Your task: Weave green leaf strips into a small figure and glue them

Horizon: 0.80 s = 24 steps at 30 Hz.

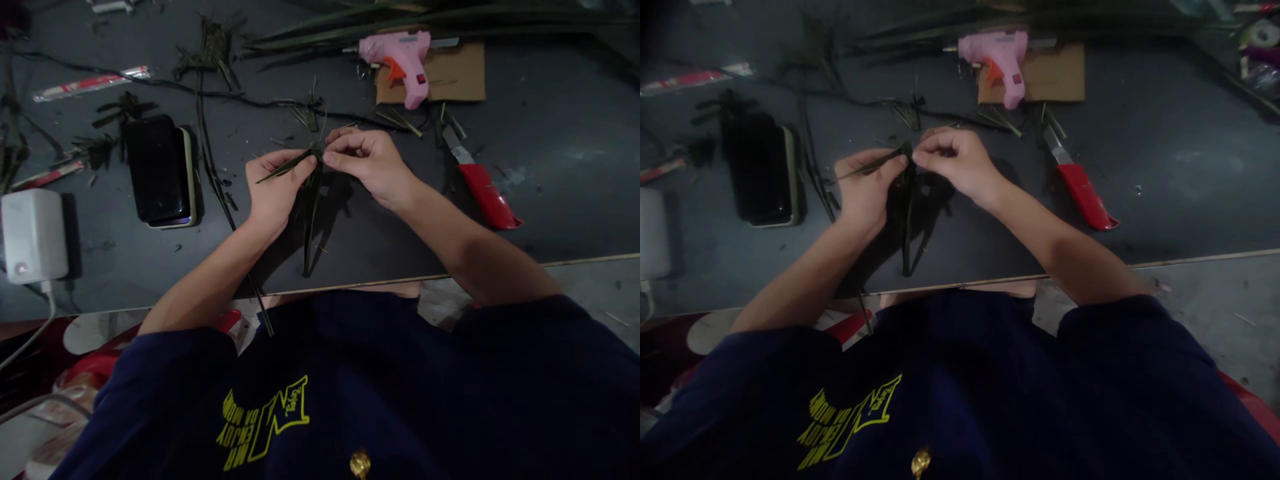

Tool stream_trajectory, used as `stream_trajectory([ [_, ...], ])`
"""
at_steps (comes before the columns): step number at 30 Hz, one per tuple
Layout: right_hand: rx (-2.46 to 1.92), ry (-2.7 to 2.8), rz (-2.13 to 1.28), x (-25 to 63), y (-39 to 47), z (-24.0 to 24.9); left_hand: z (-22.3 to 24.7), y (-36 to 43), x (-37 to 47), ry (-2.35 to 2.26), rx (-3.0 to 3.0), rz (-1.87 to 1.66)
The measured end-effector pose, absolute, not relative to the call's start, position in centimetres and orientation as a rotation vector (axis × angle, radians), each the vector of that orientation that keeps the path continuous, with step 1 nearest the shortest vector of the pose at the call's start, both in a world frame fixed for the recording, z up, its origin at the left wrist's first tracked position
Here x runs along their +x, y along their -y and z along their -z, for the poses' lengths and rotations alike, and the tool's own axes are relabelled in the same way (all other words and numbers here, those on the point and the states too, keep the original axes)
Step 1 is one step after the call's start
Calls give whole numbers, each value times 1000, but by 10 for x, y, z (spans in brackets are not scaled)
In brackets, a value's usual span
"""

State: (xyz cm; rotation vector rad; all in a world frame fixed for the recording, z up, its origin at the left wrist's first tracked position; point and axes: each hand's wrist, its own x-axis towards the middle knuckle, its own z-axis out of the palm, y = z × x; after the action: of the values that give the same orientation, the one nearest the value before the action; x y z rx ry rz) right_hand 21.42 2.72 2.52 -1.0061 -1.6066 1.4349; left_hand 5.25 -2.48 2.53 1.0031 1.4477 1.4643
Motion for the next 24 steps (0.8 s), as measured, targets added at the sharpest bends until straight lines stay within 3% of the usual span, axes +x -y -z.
stream_trajectory([
  [16,-1057,1621,-1380,216,-30,-25,-32,30,61,-1385,916,-1474],
  [24,-1035,1576,-1420,218,-30,-22,-22,31,54,-1305,1158,-1510],
])
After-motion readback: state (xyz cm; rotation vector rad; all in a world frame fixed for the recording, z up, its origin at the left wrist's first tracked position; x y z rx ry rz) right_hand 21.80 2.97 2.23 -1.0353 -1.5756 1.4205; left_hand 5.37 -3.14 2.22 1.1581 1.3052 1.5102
